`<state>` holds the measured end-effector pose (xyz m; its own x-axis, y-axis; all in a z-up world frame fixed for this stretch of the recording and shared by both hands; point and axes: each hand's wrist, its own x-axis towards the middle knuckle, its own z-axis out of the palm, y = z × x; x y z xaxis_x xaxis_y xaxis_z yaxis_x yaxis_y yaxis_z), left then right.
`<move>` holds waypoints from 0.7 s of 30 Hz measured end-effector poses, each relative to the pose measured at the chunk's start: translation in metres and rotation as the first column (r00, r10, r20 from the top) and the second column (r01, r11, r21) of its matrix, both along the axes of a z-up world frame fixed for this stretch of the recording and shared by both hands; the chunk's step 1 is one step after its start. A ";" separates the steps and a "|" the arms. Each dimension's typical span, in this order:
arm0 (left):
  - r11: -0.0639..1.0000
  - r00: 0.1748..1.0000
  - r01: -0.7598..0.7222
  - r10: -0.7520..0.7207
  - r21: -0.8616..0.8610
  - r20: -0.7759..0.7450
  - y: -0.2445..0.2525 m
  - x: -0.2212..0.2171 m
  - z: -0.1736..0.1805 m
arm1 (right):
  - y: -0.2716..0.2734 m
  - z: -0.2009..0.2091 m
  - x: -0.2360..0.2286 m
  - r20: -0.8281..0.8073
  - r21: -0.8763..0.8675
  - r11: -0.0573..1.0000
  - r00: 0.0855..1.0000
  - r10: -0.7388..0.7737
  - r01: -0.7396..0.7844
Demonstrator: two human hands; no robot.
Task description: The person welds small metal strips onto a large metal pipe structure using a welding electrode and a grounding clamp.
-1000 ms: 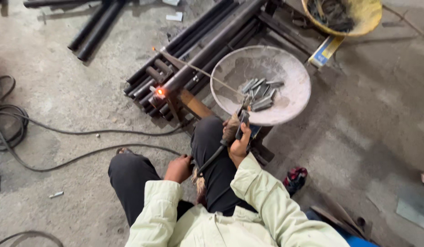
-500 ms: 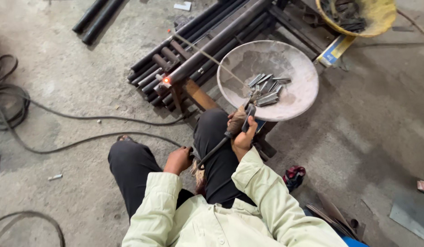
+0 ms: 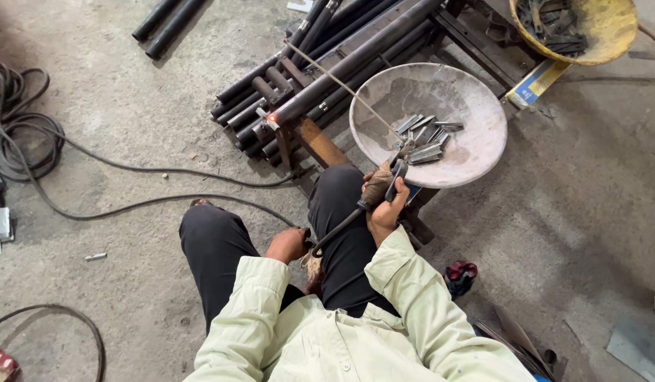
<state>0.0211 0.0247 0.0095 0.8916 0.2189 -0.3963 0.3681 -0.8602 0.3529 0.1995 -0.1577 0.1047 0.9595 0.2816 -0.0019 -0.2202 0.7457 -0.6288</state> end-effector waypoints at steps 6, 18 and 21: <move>1.000 0.999 0.026 -0.026 -0.009 0.020 0.001 -0.001 0.000 | -0.001 0.000 0.002 -0.025 0.001 1.000 1.000 0.018 -0.018; 0.999 0.999 0.036 -0.037 0.020 0.018 0.002 -0.001 -0.028 | 0.002 -0.010 0.011 -0.050 0.000 0.999 0.998 0.041 -0.041; 0.999 1.000 0.020 -0.019 0.039 -0.023 -0.004 -0.007 -0.039 | -0.006 -0.016 0.010 -0.081 -0.008 0.999 0.996 0.044 -0.044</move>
